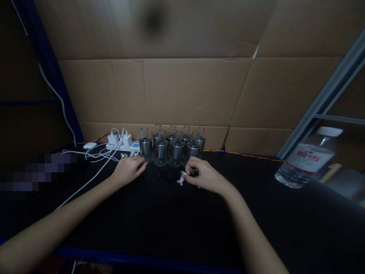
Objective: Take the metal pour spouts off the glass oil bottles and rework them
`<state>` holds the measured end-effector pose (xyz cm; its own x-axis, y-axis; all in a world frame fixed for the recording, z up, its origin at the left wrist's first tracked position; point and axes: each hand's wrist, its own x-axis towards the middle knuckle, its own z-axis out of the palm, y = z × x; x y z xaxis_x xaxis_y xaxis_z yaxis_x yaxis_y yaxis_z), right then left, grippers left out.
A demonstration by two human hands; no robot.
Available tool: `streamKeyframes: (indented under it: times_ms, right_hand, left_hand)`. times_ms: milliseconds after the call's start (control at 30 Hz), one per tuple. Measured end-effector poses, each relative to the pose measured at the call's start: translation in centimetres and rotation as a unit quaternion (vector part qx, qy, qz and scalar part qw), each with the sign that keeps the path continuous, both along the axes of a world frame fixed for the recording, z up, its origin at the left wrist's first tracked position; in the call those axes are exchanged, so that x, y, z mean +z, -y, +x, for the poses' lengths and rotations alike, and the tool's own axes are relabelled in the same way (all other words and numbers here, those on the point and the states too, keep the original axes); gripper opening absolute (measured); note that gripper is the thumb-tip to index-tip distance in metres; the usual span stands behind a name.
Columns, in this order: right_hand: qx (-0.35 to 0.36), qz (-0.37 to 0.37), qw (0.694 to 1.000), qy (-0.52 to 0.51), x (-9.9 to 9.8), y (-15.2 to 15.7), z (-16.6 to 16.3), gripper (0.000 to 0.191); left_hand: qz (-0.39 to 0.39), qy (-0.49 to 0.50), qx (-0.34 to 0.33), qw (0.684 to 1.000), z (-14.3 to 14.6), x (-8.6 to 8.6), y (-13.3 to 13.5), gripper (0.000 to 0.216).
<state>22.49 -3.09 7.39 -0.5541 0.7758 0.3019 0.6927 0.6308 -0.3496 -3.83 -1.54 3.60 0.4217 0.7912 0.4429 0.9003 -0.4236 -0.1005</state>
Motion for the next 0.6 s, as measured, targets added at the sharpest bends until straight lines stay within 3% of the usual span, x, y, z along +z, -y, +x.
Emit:
streamKeyframes:
  times_ms: [133,267,433,600]
  right_hand:
    - [0.040,-0.033,0.989,-0.140,-0.3,0.5,-2.0,0.018]
    - [0.089,-0.159,0.951,-0.251,-2.1,0.5,-4.1,0.018]
    - [0.088,-0.246,0.913,-0.312,-3.6,0.3,-5.2,0.022]
    - [0.096,-0.259,0.911,-0.306,-3.7,0.1,-5.1,0.021]
  left_hand:
    - [0.060,0.052,-0.140,0.987,1.2,-0.5,0.8,0.028]
    - [0.112,0.061,-0.256,0.958,2.2,-0.9,1.5,0.038]
    - [0.117,0.040,-0.300,0.946,2.4,-1.1,1.7,0.033]
    - [0.085,0.053,-0.315,0.944,2.3,-1.2,1.7,0.036]
